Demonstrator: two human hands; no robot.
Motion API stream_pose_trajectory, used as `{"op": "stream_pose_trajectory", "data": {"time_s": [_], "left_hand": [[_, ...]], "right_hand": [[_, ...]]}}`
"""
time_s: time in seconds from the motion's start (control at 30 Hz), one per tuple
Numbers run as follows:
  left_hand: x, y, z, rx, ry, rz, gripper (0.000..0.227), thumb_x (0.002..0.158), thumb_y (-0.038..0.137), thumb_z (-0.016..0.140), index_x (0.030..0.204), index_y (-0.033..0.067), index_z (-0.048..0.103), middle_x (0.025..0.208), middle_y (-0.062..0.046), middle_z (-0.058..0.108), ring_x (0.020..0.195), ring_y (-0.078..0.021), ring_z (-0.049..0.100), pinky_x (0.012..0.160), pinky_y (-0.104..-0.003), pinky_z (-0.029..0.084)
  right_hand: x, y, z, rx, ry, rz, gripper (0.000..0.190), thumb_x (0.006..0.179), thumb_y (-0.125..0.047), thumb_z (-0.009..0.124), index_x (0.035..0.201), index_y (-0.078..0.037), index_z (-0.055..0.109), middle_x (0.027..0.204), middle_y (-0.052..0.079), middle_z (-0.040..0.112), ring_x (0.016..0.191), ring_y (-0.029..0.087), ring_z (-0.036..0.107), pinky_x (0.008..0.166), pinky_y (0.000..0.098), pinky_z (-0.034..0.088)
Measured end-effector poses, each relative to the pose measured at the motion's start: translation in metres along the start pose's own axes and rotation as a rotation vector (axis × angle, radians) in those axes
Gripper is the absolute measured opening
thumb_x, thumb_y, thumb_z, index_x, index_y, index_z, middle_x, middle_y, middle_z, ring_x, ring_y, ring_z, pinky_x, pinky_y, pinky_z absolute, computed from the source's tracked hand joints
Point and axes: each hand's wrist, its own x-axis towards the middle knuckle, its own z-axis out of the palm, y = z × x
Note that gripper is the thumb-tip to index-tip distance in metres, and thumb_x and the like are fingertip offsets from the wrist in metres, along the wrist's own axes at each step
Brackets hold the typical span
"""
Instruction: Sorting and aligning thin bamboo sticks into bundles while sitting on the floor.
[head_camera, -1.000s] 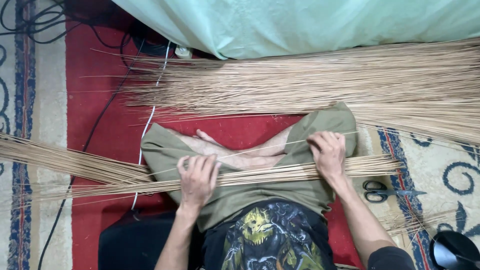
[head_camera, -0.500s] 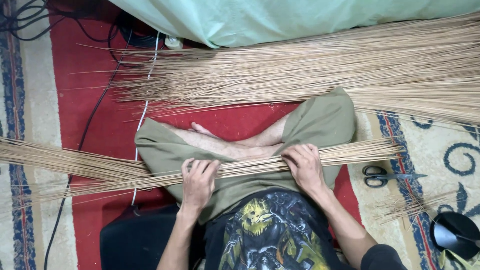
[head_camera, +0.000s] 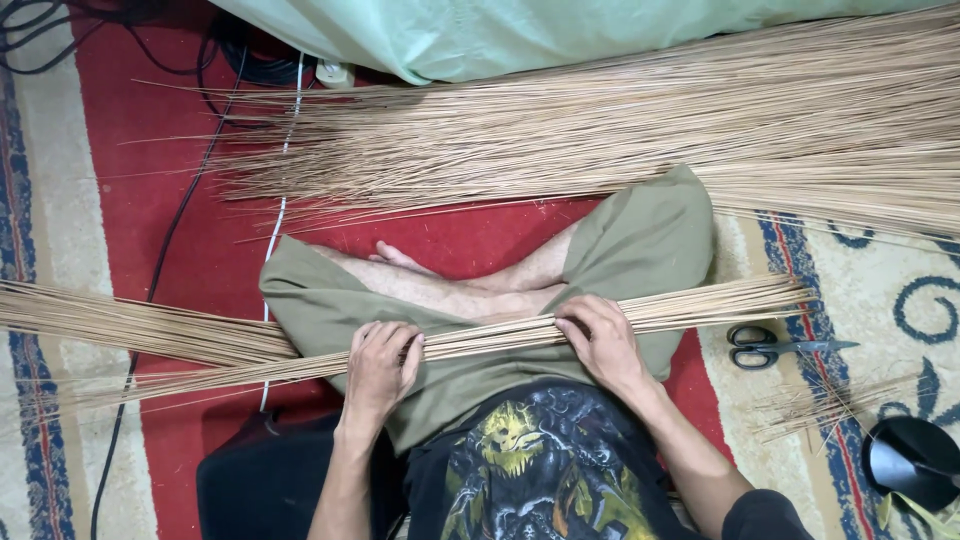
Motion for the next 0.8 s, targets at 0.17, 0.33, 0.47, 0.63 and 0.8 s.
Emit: {"op": "stream_pose_trajectory", "data": {"time_s": [0.17,0.33,0.47,0.63,0.8], "left_hand": [[0.046,0.01,0.009,-0.054,0.075,0.007,0.011,0.1,0.029,0.067,0.097,0.0208,0.073,0.083,0.001,0.069,0.085,-0.0195,0.072,0.091,-0.037,0.052],[0.114,0.002,0.061,-0.147,0.096,0.015,0.014,0.101,0.031,0.067,0.098,0.0182,0.073,0.08,-0.001,0.066,0.081,-0.022,0.07,0.081,-0.037,0.053],[0.168,-0.009,0.116,-0.2,-0.012,-0.034,0.012,0.1,0.028,0.067,0.102,0.0174,0.073,0.089,-0.004,0.067,0.094,-0.0264,0.069,0.083,-0.041,0.054],[0.22,-0.021,0.159,-0.183,0.0,-0.016,0.01,0.098,0.024,0.067,0.104,0.0164,0.071,0.097,-0.005,0.066,0.101,-0.0278,0.067,0.083,-0.041,0.053],[0.222,-0.046,0.203,-0.019,0.029,0.056,0.016,0.101,0.025,0.063,0.114,0.0173,0.068,0.112,-0.004,0.061,0.118,-0.0256,0.06,0.098,-0.041,0.049]], "right_hand": [[0.029,0.022,-0.007,-0.008,-0.025,0.056,0.008,0.09,-0.019,0.078,0.098,-0.02,0.077,0.097,0.001,0.076,0.099,0.026,0.074,0.091,0.0402,0.054],[0.089,0.065,-0.014,-0.025,-0.007,0.123,0.012,0.091,-0.014,0.076,0.103,-0.013,0.076,0.097,0.01,0.074,0.099,0.034,0.073,0.09,0.0443,0.055],[0.141,0.103,-0.012,-0.174,-0.014,0.162,0.015,0.092,-0.015,0.076,0.107,-0.015,0.075,0.1,0.008,0.072,0.103,0.033,0.071,0.091,0.0441,0.055],[0.192,0.138,-0.007,-0.3,0.029,0.147,0.014,0.091,-0.012,0.076,0.105,-0.012,0.076,0.097,0.01,0.071,0.1,0.034,0.071,0.09,0.0435,0.056],[0.211,0.176,0.014,-0.396,0.076,0.173,0.011,0.092,-0.012,0.074,0.102,-0.015,0.078,0.104,0.006,0.066,0.105,0.031,0.065,0.092,0.0428,0.055]]}}
